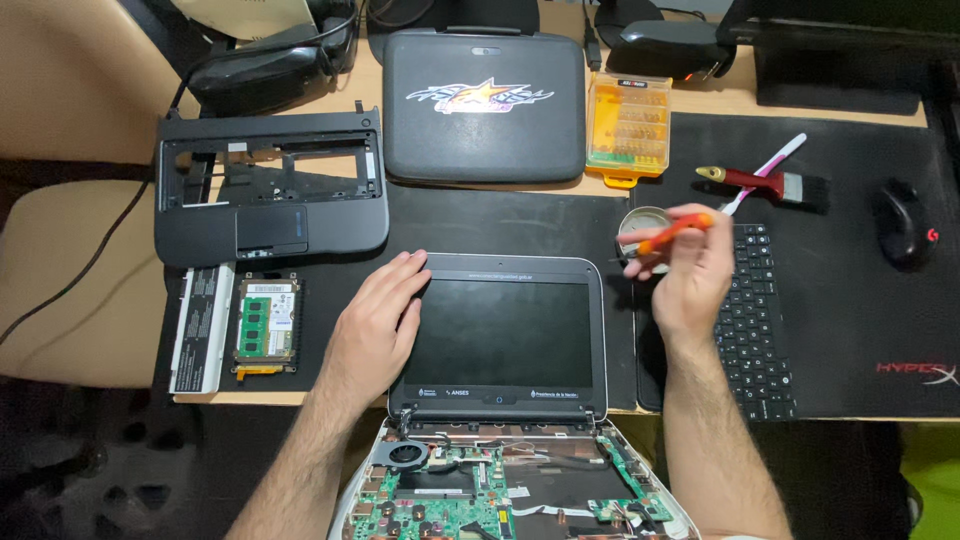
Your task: The person uses a screwdriver to remove screws from the bottom case of a laptop. They then lift off the bottom cover to expose the internal components and proceed to unscrew the hinges connecting the screen to the base.
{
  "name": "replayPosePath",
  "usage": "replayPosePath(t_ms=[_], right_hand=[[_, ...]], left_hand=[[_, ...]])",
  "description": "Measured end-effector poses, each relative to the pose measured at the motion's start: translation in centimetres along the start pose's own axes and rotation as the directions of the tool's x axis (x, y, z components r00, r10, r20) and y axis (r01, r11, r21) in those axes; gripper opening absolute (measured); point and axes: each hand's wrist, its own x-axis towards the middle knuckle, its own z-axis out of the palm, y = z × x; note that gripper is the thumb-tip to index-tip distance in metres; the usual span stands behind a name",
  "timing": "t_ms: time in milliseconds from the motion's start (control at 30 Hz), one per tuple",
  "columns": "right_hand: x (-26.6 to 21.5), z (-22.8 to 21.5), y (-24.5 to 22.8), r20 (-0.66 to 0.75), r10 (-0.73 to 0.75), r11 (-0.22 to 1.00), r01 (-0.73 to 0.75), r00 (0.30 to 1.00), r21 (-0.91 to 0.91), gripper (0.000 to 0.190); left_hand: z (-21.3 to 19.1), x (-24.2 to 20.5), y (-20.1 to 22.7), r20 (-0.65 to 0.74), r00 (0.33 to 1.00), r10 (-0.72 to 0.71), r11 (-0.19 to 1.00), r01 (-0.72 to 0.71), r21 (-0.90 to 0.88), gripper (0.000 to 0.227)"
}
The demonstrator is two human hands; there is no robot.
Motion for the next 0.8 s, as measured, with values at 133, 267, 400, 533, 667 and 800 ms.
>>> replayPosePath(t_ms=[133,267,400,533,667,800], right_hand=[[0.3,-0.1,-1.0,-0.125,-0.086,0.992,0.072,0.988,-0.108,0.066],[0.8,-0.6,-0.1,-0.083,-0.147,0.955,0.12,0.986,-0.271,0.02],[0.6,-0.9,0.9,-0.035,-0.18,0.923,0.156,0.983,-0.352,0.011],[0.7,-1.1,0.1,-0.031,-0.174,0.911,0.149,0.984,-0.384,0.018],[0.6,-1.1,-0.4,-0.022,-0.184,0.903,0.16,0.983,-0.398,0.026],[0.8,-1.6,1.5,-0.033,-0.223,0.931,0.203,0.974,-0.302,0.026]], left_hand=[[0.5,-0.3,-0.7,-0.009,1.0,0.018,1.0,-0.018,0.025,0.04],[0.5,-0.3,-0.6,-0.014,1.0,0.02,0.999,-0.02,0.025,0.04],[0.1,0.0,-0.1,-0.011,1.0,0.008,1.0,-0.008,0.006,0.041],[0.5,-0.2,-0.5,-0.02,1.0,0.018,1.0,-0.018,0.021,0.04],[0.5,-0.3,-0.7,-0.022,1.0,0.02,1.0,-0.019,0.019,0.04],[0.2,0.0,-0.1,-0.028,1.0,0.013,1.0,-0.014,-0.021,0.041]])
